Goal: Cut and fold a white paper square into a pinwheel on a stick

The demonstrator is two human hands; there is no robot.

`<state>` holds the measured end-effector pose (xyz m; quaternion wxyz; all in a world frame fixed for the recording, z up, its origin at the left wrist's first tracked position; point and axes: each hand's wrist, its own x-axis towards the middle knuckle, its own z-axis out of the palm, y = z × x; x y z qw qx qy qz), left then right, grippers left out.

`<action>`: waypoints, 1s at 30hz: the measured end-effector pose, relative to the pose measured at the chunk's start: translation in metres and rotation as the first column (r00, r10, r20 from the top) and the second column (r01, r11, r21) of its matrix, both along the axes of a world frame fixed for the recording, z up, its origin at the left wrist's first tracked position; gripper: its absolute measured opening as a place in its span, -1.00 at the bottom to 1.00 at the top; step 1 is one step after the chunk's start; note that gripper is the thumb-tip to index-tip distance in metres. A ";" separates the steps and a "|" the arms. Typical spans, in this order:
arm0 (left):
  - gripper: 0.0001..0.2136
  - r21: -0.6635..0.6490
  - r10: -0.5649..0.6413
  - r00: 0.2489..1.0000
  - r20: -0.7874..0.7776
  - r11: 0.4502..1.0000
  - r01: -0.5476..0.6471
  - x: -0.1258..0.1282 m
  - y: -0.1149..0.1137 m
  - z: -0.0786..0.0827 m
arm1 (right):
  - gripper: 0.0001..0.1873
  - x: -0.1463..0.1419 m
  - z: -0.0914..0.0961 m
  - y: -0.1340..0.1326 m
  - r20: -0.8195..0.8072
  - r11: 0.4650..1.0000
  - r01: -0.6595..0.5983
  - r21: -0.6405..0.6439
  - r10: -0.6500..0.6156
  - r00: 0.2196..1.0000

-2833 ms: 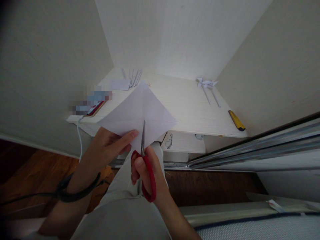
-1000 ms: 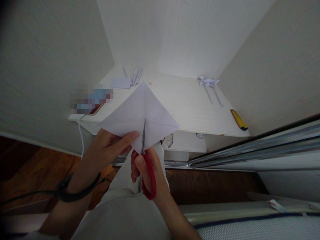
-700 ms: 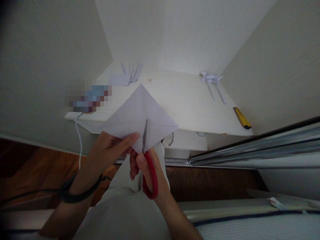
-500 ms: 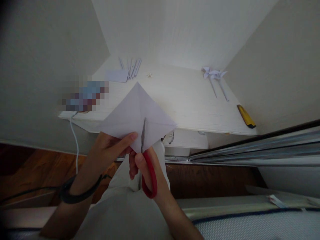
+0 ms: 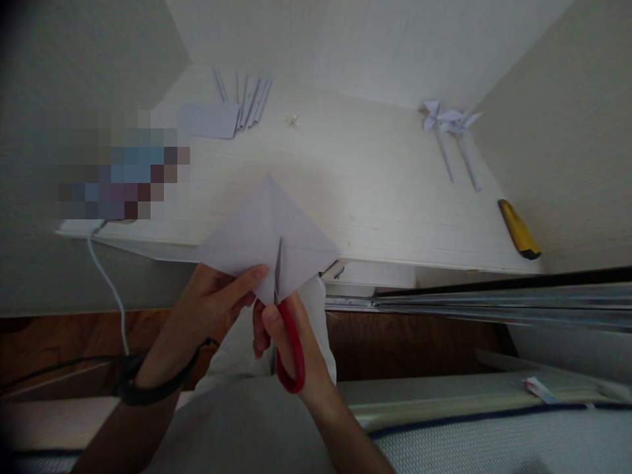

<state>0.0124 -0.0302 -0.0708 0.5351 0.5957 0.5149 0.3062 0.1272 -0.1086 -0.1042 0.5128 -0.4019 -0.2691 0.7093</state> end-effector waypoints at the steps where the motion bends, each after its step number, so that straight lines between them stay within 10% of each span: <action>1: -0.82 -0.014 0.009 1.000 0.002 1.000 -0.009 -0.001 0.000 -0.003 | -0.57 0.000 -0.002 0.000 -0.011 1.000 0.001 -0.005 -0.001 1.000; 15: -0.82 -0.189 0.102 0.995 0.021 0.977 -0.096 -0.006 -0.014 -0.012 | -0.54 -0.007 -0.003 -0.011 -0.040 0.994 -0.013 -0.110 0.008 0.999; 30: -0.81 -0.093 0.078 0.996 -0.052 0.992 -0.082 -0.004 -0.016 -0.003 | -0.55 -0.010 -0.002 -0.016 -0.056 0.998 0.001 -0.060 -0.004 0.998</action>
